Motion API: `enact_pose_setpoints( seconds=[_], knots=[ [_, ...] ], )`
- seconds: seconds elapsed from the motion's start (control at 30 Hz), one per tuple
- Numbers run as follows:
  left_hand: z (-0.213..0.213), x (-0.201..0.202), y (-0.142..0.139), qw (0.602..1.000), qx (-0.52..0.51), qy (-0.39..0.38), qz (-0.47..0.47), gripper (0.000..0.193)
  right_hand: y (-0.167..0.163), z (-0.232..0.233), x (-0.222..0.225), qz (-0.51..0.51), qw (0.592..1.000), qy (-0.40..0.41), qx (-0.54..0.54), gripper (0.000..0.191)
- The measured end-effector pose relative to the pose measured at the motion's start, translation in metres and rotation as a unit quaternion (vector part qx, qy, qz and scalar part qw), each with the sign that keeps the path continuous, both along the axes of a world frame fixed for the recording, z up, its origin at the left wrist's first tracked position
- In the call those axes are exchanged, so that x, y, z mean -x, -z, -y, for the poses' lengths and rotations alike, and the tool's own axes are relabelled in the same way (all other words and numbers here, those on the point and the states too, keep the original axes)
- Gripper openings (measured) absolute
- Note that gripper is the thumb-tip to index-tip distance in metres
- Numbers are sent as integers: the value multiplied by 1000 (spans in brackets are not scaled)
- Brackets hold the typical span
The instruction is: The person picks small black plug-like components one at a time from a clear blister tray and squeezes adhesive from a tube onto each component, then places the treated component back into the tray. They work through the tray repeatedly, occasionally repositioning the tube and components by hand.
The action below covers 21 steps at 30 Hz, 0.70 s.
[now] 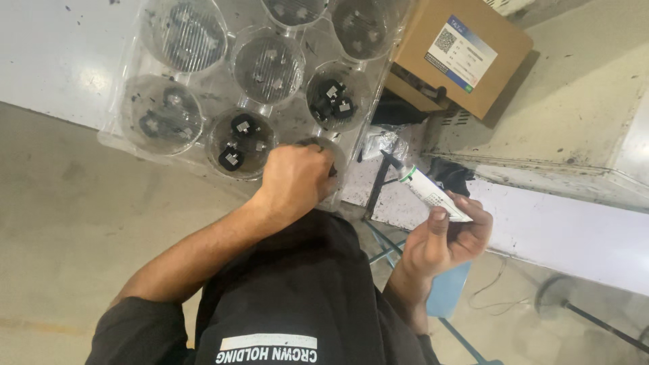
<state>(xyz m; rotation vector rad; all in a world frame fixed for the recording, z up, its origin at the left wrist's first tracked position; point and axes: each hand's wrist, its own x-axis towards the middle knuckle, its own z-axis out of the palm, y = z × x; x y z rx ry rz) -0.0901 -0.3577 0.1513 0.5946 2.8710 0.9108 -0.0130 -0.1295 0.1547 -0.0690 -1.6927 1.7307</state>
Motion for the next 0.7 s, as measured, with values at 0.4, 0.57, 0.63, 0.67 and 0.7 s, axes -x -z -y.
enact_pose_setpoints(
  seconds=[0.4, 0.57, 0.63, 0.67, 0.7],
  knots=[
    [37, -15, -16, 582, -761, -57, 279, 39, 14, -15, 0, 56, 932, -133, 332, 29],
    [28, -22, -14, 602, -745, -74, 278, 42, 6, 2, -4, 35, 937, -175, 301, 34],
    [26, -25, -19, 646, -720, -69, 244, 39, -2, 11, -9, 24, 956, -159, 247, 35],
    [25, -25, -21, 669, -707, -59, 222, 39, -5, 14, -11, 16, 967, -143, 209, 36],
    [26, -25, -24, 691, -693, -51, 200, 38, -8, 18, -14, 10, 977, -127, 171, 37]
  ],
)
